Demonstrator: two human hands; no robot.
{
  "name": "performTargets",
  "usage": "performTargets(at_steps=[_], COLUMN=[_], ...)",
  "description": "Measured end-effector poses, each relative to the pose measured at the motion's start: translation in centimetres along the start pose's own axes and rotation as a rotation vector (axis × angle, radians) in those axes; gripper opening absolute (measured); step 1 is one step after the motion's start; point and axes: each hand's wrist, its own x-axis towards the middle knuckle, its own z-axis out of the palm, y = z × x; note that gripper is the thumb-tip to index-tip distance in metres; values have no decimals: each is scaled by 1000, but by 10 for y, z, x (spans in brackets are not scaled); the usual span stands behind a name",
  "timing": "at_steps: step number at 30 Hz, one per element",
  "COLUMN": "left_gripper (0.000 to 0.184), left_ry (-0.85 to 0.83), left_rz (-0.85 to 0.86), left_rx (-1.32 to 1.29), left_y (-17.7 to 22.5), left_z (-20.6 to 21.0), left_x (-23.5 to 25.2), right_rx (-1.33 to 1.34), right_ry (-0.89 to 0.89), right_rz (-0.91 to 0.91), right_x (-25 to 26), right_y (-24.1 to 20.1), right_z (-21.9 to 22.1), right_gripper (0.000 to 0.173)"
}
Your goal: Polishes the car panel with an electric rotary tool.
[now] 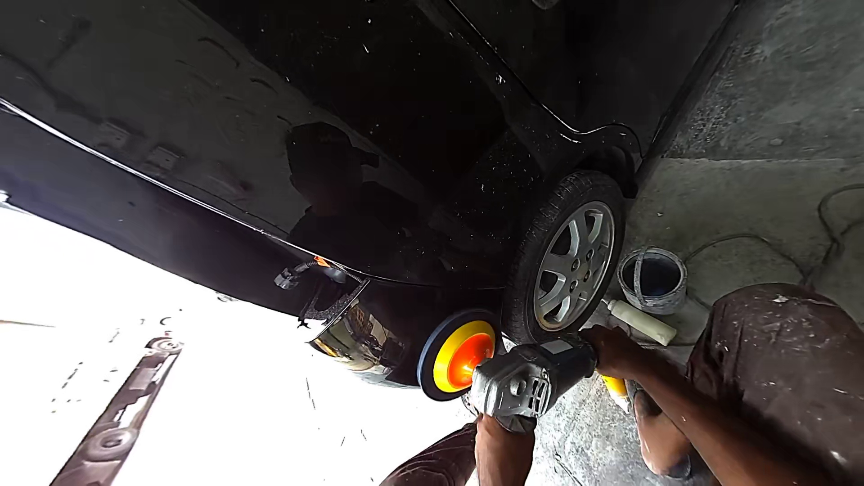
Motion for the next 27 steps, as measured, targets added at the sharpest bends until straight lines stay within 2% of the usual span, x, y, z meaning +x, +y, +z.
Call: performTargets(at_steps=[4,6,9,11,14,16,19,21,25,27], left_gripper=[58,54,47,47,50,57,64,61,61,55], left_ry=[-25,-44,-75,-93,-82,-61,-30,-18,-22,-37], left_rz=[-35,-59,-58,-49,-44,-45,-3,5,-63,-66], left_rx=[72,140,228,264,242,154,24,43,165,218], left_y=[5,21,49,61,54,33,3,-4,14,34], left_z=[-9,-17,-29,-35,-31,-19,-8,-9,-22,-30], left_x=[2,6,13,14,13,9,1,-1,5,9], right_rx=[22,60,142,170,161,114,23,16,59,78], right_ry=[-39,16,183,232,48,26,-31,-38,25,41], right_rz=[3,3,-23,-23,30,24,-8,-29,-40,-19], right_x=[-1,1,11,15,-5,-7,-2,2,8,5], right_y=[-9,-3,28,39,10,2,-5,-9,-8,-5], right_z=[-2,-2,15,22,-12,-13,-6,0,2,-8], right_gripper=[54,49,49,49,44,40,50,53,49,46])
